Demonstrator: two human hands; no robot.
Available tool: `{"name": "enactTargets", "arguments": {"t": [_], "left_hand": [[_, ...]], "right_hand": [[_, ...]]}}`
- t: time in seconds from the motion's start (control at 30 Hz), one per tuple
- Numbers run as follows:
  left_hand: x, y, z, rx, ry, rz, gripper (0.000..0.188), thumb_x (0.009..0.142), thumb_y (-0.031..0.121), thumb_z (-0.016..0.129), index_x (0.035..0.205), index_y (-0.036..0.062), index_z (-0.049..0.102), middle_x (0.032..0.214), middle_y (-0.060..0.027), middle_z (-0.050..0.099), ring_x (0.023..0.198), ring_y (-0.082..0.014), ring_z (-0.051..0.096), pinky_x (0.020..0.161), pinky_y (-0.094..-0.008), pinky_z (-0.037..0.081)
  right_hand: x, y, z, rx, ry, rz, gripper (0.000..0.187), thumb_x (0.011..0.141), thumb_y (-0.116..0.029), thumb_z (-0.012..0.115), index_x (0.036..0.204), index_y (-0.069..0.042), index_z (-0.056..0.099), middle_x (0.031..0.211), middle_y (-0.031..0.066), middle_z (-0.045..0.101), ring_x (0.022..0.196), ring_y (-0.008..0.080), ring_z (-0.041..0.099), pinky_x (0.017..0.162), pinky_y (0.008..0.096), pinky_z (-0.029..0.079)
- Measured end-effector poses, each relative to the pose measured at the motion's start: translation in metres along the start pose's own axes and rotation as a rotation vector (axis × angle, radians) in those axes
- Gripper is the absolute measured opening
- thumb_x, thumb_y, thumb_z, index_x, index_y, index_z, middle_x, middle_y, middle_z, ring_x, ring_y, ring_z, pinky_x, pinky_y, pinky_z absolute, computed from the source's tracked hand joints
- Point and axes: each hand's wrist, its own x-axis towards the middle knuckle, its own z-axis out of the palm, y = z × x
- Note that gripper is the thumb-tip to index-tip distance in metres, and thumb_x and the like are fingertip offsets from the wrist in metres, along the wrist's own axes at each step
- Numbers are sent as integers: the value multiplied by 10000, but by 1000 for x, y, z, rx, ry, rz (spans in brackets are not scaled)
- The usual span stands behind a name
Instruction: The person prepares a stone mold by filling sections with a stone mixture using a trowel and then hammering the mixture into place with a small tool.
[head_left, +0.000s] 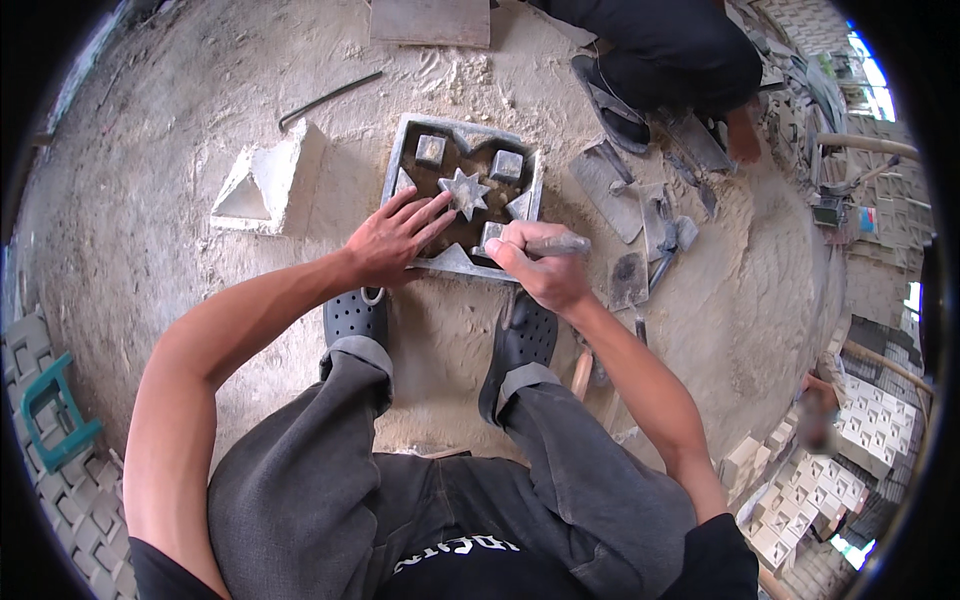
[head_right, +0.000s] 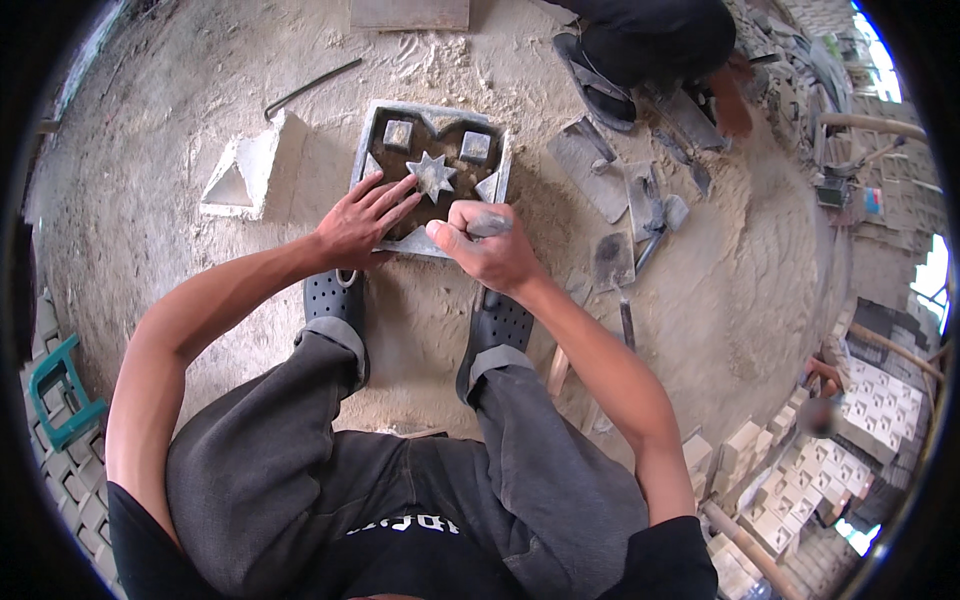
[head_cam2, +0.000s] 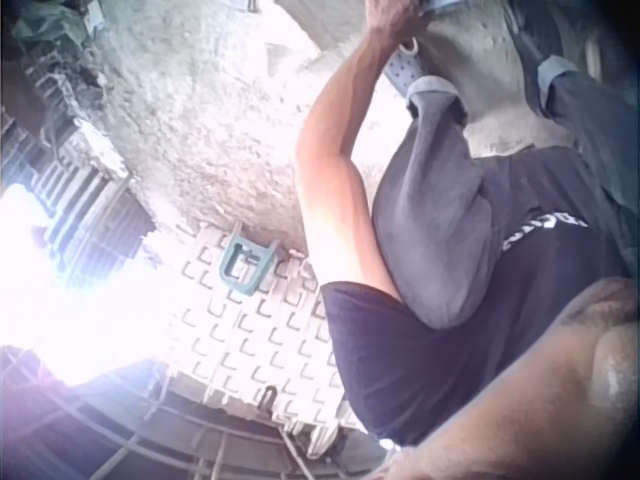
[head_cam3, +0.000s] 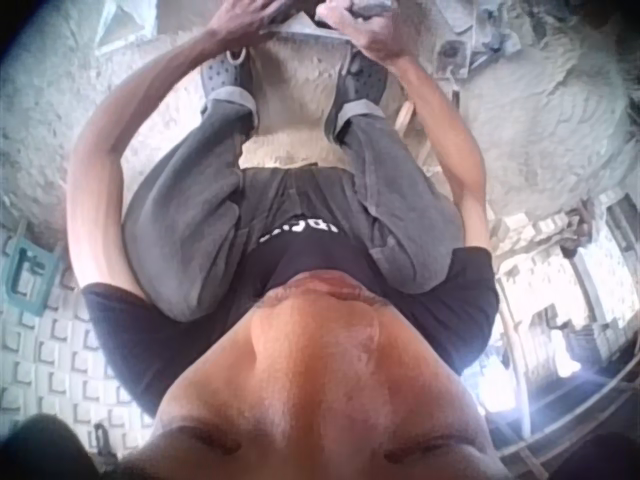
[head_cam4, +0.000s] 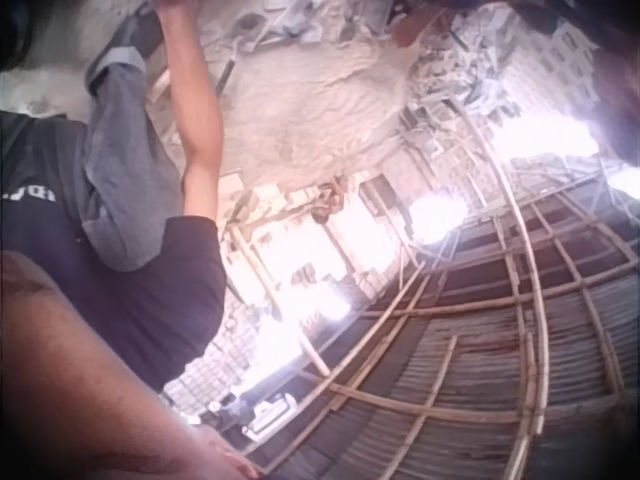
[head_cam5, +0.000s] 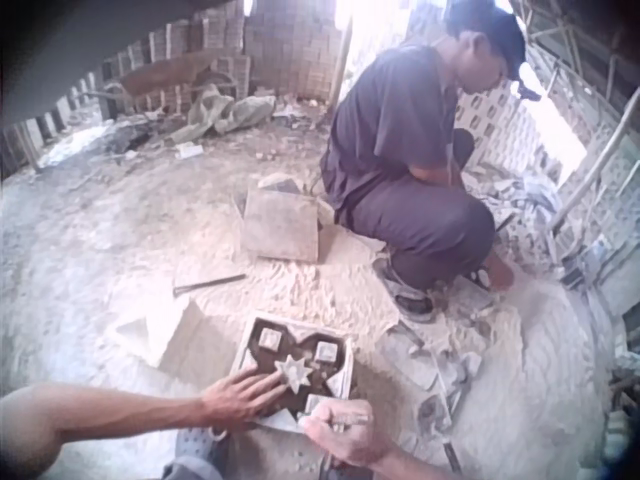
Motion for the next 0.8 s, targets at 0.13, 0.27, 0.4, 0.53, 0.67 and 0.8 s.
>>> {"name": "enactTargets", "arguments": {"t": [0.13, 0.27, 0.4, 0.53, 0.67, 0.8], "left_hand": [[-1, 1, -5, -8, -23, -5, 1109, 706, 493, 801, 1577, 61, 269, 1646, -179, 230, 1470, -274, 339, 1253, -472, 149], [-3, -1, 2, -38, 23, -11, 1106, 710, 482, 807, 1576, 55, 268, 1648, -181, 223, 1472, -274, 334, 1255, -477, 143], [-1, 1, -4, 28, -37, 1, 988, 813, 512, 726, 1567, 46, 289, 1643, -180, 241, 1450, -275, 369, 1250, -468, 147], [-1, 1, -6, 12, -17, 2, 990, 813, 510, 726, 1570, 49, 285, 1642, -177, 244, 1438, -272, 382, 1248, -470, 152], [-1, 0, -2, -12, 13, 7, 1093, 712, 495, 794, 1573, 55, 283, 1643, -176, 242, 1457, -263, 355, 1251, -470, 154], [-6, -2, -4, 14, -11, -1, 1046, 767, 508, 760, 1575, 55, 277, 1643, -171, 243, 1436, -255, 382, 1249, -467, 157]], "right_hand": [[3, -16, -3, 9, 39, -9, 362, 909, -114, 622, 593, -2, 487, 537, -18, 416, 520, 78, 393, 492, 306, 321], [-6, -61, -11, 150, 96, -129, 367, 899, -85, 619, 581, 10, 465, 511, 6, 400, 485, 73, 358, 451, 316, 290], [-12, -60, -18, 240, 58, -148, 337, 901, -89, 644, 601, -21, 508, 556, -25, 443, 527, 58, 392, 480, 289, 312], [-4, -17, 4, 277, 64, -105, 298, 915, -131, 672, 660, -46, 543, 616, -54, 467, 580, 55, 402, 518, 268, 328], [4, 7, 3, 89, -2, -45, 350, 898, -127, 663, 605, -19, 507, 561, 4, 432, 551, 71, 388, 498, 305, 309], [2, -30, 0, 48, 1, -82, 355, 886, -97, 627, 574, 2, 489, 503, 17, 376, 485, 98, 377, 474, 318, 307]]}}
